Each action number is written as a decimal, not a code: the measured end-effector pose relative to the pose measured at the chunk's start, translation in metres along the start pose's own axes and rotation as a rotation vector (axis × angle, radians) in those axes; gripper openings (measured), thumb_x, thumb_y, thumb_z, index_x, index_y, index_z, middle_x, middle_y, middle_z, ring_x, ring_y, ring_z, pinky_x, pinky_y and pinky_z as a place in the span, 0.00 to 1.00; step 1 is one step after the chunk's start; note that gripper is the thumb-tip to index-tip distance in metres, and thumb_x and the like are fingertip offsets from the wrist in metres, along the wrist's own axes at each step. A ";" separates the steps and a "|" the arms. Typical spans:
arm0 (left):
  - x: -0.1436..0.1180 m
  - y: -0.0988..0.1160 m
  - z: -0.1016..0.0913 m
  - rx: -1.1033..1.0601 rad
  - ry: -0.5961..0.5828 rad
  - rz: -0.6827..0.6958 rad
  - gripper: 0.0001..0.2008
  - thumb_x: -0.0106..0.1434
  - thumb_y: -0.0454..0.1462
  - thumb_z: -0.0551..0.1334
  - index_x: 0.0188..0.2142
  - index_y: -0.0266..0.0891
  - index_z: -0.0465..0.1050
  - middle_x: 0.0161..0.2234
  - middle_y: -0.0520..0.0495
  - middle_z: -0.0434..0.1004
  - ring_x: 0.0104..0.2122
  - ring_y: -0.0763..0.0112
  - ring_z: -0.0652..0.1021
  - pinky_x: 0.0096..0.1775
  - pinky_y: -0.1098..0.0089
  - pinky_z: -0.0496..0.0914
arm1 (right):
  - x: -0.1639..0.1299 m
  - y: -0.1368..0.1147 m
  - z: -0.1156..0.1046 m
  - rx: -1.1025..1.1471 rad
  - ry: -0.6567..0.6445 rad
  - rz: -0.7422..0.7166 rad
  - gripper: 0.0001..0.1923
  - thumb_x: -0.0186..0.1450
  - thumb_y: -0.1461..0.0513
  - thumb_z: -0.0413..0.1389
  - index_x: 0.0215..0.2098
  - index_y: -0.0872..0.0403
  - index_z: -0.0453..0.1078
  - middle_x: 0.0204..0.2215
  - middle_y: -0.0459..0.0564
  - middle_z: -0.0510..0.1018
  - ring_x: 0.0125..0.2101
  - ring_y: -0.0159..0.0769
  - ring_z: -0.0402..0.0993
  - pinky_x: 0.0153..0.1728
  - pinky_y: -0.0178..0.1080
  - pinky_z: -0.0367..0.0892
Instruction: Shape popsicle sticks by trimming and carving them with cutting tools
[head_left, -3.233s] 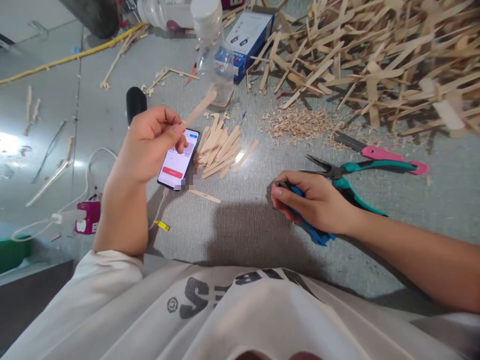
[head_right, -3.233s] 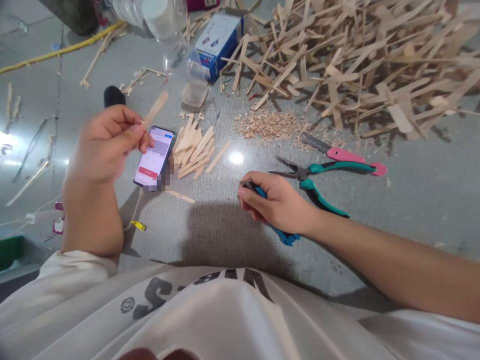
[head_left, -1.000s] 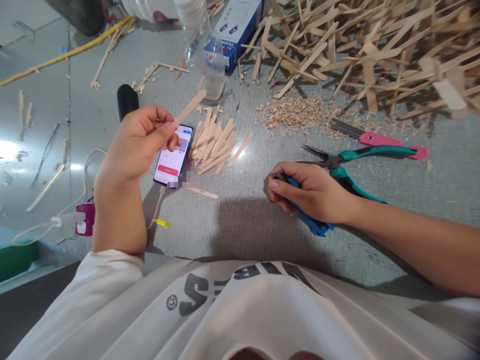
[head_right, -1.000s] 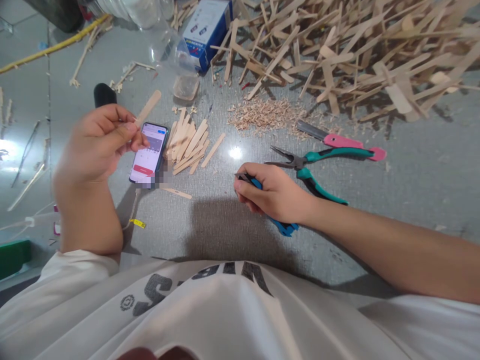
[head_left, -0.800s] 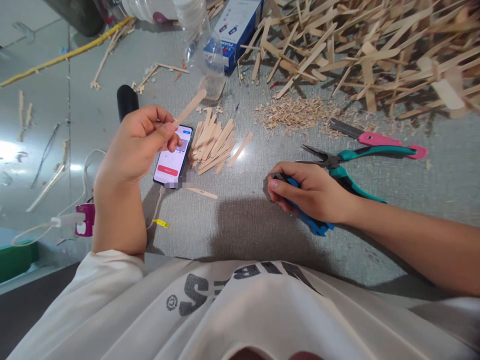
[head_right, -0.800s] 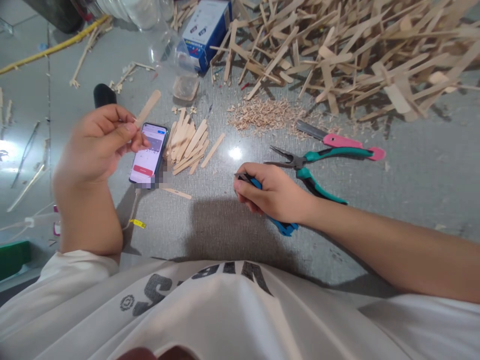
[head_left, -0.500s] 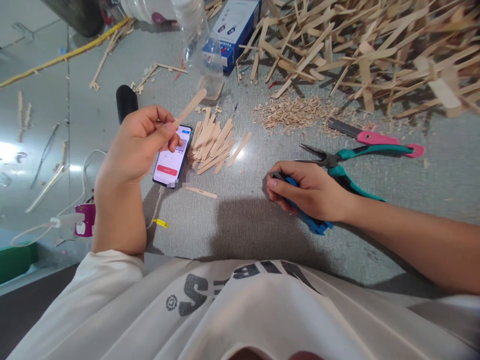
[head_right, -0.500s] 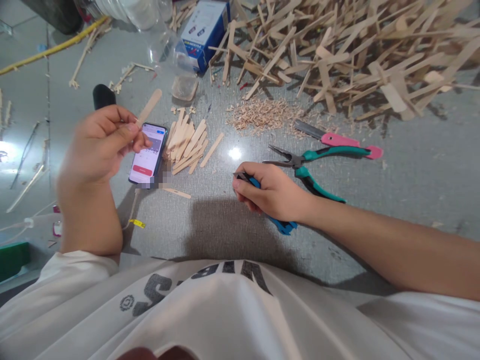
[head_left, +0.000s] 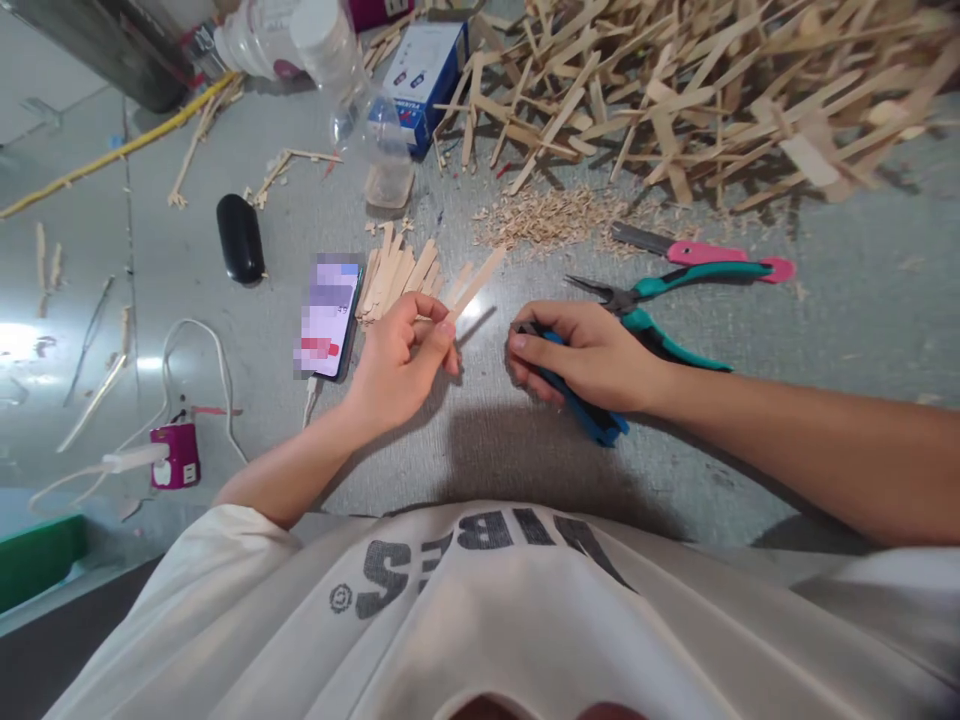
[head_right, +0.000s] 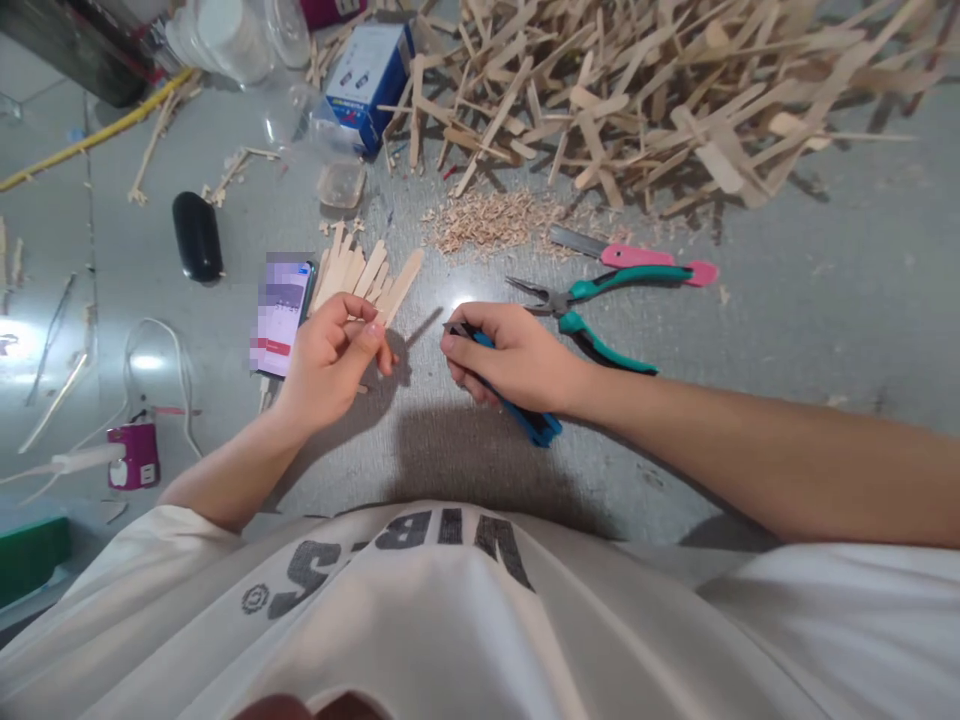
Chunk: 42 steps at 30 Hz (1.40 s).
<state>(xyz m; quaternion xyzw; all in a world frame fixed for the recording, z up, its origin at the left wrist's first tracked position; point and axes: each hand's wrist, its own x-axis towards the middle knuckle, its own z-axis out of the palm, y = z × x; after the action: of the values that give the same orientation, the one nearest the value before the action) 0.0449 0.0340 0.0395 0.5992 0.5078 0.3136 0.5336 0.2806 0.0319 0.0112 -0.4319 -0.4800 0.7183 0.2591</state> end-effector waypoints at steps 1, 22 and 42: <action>-0.003 -0.001 0.004 0.011 0.009 0.005 0.12 0.76 0.46 0.64 0.42 0.43 0.67 0.24 0.55 0.80 0.26 0.72 0.81 0.35 0.69 0.75 | 0.000 0.000 0.001 0.021 0.013 -0.013 0.22 0.72 0.49 0.66 0.29 0.53 0.68 0.15 0.43 0.72 0.13 0.26 0.65 0.16 0.31 0.63; -0.008 -0.024 0.045 -0.038 0.048 0.185 0.09 0.67 0.42 0.73 0.41 0.40 0.79 0.36 0.48 0.84 0.33 0.71 0.82 0.39 0.69 0.76 | -0.002 -0.004 0.002 0.355 0.076 -0.222 0.20 0.57 0.56 0.77 0.30 0.51 0.69 0.14 0.35 0.68 0.13 0.25 0.62 0.14 0.32 0.61; -0.001 -0.037 0.042 -0.040 0.094 0.393 0.18 0.80 0.48 0.59 0.35 0.42 0.70 0.33 0.50 0.75 0.26 0.75 0.73 0.31 0.69 0.70 | 0.001 -0.001 -0.002 0.235 0.000 -0.130 0.22 0.59 0.49 0.76 0.30 0.51 0.71 0.14 0.38 0.69 0.13 0.26 0.64 0.15 0.33 0.60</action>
<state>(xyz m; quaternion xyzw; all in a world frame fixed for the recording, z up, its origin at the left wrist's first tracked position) 0.0729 0.0166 -0.0059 0.6606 0.3993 0.4494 0.4497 0.2817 0.0340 0.0114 -0.3666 -0.4194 0.7513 0.3538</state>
